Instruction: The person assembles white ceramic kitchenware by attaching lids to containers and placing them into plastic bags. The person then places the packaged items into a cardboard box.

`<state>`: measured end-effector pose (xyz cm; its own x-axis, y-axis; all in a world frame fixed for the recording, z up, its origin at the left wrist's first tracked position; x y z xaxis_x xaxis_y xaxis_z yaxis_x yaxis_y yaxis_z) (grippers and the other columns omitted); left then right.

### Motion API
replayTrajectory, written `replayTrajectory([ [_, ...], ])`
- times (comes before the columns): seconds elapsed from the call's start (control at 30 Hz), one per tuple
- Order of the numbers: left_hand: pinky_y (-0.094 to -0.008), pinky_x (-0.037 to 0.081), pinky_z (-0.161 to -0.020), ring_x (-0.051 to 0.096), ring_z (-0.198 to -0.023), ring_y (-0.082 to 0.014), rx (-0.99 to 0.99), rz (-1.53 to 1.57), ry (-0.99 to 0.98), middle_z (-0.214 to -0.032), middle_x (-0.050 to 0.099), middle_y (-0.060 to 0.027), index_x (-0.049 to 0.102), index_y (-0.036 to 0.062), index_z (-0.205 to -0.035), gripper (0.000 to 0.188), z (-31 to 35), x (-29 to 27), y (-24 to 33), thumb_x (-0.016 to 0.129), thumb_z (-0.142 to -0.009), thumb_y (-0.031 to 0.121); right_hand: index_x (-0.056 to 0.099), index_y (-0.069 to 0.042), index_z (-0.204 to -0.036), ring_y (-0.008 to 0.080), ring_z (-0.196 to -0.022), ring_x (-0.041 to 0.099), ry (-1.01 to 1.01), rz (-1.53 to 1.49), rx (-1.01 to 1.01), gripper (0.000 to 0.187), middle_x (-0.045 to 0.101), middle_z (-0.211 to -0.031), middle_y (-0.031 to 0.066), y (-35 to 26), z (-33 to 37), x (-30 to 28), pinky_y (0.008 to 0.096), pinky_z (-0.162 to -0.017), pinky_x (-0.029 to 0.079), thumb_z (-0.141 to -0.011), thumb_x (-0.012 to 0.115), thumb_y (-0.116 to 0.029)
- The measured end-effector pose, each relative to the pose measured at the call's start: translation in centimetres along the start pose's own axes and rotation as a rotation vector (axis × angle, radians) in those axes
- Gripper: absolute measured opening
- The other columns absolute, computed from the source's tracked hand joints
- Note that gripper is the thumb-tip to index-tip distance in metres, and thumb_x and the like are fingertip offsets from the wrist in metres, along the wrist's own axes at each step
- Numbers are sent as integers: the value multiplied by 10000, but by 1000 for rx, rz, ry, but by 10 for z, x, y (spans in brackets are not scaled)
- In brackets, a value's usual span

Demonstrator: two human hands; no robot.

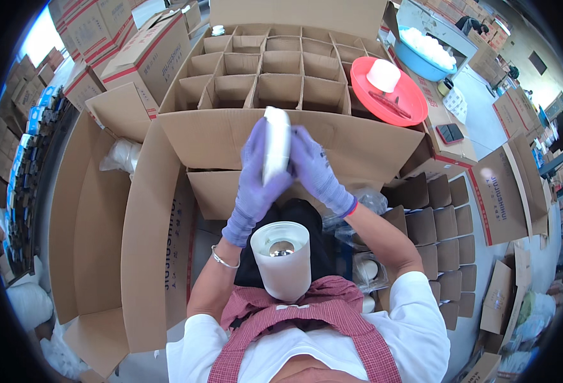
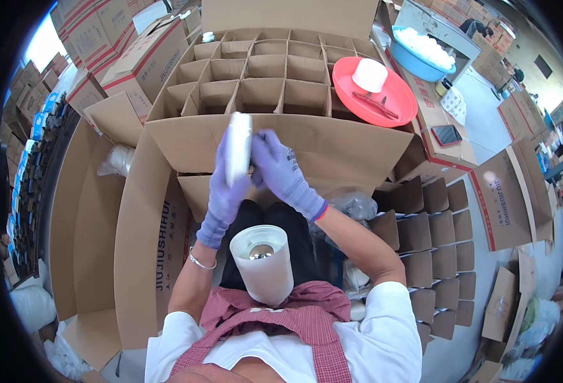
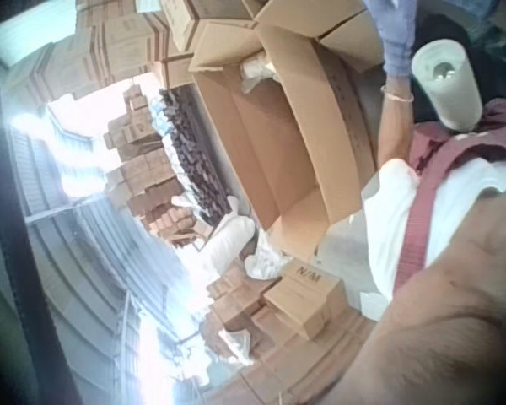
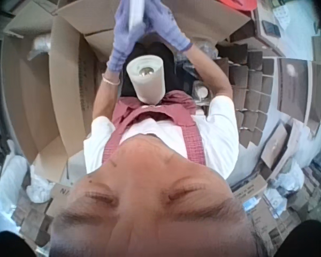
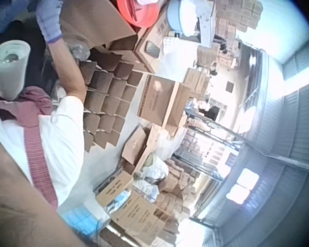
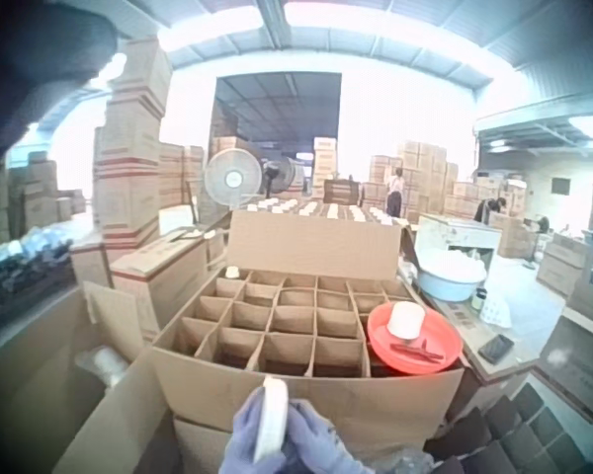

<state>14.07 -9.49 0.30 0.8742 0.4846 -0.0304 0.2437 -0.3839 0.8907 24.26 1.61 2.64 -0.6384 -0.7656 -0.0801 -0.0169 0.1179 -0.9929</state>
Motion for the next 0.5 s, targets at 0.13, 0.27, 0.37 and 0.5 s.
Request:
replayTrajectory([
  [0.13,-423,320,-1132,393,-1364,-343,275,-304,-134,-1478,435,-215,494,-23,-1400,688,14,-6,2,699,-814,272,613,-90,-1131,150,-459,529,-321,-697,499,596,616,-740,63,40,16,-14,258,-396,402,-1019,328,-602],
  [0.27,-393,457,-1044,586,-1183,-230,-340,346,90,-1328,576,-146,401,-27,-1444,669,38,-13,-11,484,-1003,471,467,-58,-1404,300,-871,675,47,476,-464,669,572,-1189,233,13,34,-11,400,-703,562,-934,573,-522],
  [0.37,-414,498,-1020,574,-1209,-254,-325,297,-80,-1332,562,-157,363,24,-1466,643,35,-16,13,380,-1037,502,448,-171,-1456,329,-1093,599,-200,1155,-970,672,469,-1358,225,-5,28,-15,436,-873,521,-873,669,-421],
  [0.5,-388,507,-1007,570,-1216,-244,-637,978,-76,-1385,515,-137,340,55,-1489,612,33,4,38,329,-1058,489,494,-229,-1425,282,-1064,598,-291,1120,-1180,614,556,-1260,161,12,20,-19,428,-863,514,-866,671,-408],
])
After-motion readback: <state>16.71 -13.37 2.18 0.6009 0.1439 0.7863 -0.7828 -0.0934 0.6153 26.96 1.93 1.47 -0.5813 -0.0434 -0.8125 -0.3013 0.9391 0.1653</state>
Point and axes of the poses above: each hand's wrist, its own z-axis away from the middle knuckle, its own x-axis out of the palm, y = z × x, the point moved 2 cm from there along -z, towards the middle knuckle
